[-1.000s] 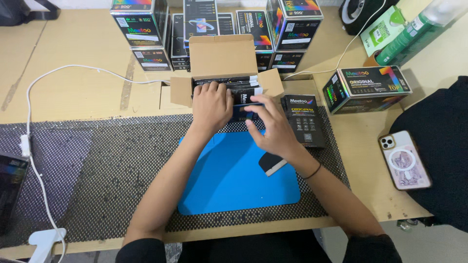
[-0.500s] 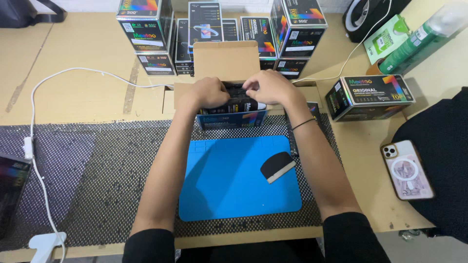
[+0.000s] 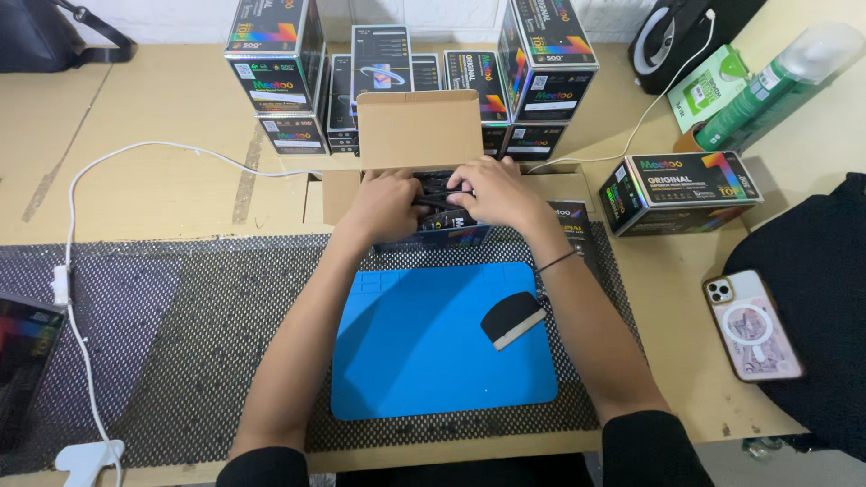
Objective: The person repeatedly unpacks Meetoo-branded smartphone LCD screen assemblies from their packaging. They remove each screen from a plastic bag, briefly display the front and back, and place the screen back into the box. The process is repeated multiple times with different units.
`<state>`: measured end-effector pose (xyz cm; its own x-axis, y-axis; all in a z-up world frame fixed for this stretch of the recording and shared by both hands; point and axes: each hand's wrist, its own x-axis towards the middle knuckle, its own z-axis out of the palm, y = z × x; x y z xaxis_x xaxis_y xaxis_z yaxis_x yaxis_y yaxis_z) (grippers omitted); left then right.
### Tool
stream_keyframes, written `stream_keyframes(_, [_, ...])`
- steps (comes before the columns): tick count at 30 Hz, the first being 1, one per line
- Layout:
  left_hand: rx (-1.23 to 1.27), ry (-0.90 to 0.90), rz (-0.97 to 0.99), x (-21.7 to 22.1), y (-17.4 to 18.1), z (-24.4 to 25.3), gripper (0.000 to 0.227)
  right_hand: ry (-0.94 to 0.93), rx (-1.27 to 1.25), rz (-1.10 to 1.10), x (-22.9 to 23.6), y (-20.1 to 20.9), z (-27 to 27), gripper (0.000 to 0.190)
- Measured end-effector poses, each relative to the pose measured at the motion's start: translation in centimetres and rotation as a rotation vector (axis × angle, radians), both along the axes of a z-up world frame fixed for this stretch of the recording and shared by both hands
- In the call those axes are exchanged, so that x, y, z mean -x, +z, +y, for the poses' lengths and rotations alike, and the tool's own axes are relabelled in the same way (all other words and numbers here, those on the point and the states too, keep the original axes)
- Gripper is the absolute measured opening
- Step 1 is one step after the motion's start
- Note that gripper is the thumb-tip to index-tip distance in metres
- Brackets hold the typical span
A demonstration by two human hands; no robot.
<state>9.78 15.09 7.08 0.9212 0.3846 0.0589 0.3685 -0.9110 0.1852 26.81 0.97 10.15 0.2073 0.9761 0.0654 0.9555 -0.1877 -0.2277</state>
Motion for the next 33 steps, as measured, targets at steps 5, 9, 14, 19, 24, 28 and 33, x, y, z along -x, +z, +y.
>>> stream_keyframes(5, [-0.251,-0.051,-0.199,1.6,-0.4,-1.0,0.024,0.017,-0.229,0.006,-0.2,-1.7,-0.9,0.012])
stream_keyframes(9, [-0.206,-0.090,-0.298,2.7,0.2,-1.5,0.026,0.040,-0.262,0.120,0.6,-0.4,-2.0,0.017])
stream_keyframes(14, [-0.150,-0.071,-0.272,3.2,-0.2,-1.2,0.035,0.038,-0.157,0.080,2.1,0.9,-2.3,0.032])
stream_keyframes(19, [-0.121,0.030,-0.225,2.2,-2.2,-0.8,0.046,-0.006,-0.141,0.050,1.9,-1.2,-1.2,0.031])
stream_keyframes(24, [-0.178,0.117,-0.321,1.2,-3.4,-0.2,0.038,-0.101,-0.095,0.003,2.1,-1.3,0.1,0.031])
stream_keyframes(28, [-0.205,0.119,-0.290,1.3,-2.8,-0.3,0.035,-0.129,-0.053,-0.052,2.3,-2.9,1.1,0.035])
stream_keyframes(33, [-0.210,0.091,-0.383,1.7,-2.5,-0.9,0.025,-0.060,-0.316,-0.151,3.2,-3.3,0.4,0.023])
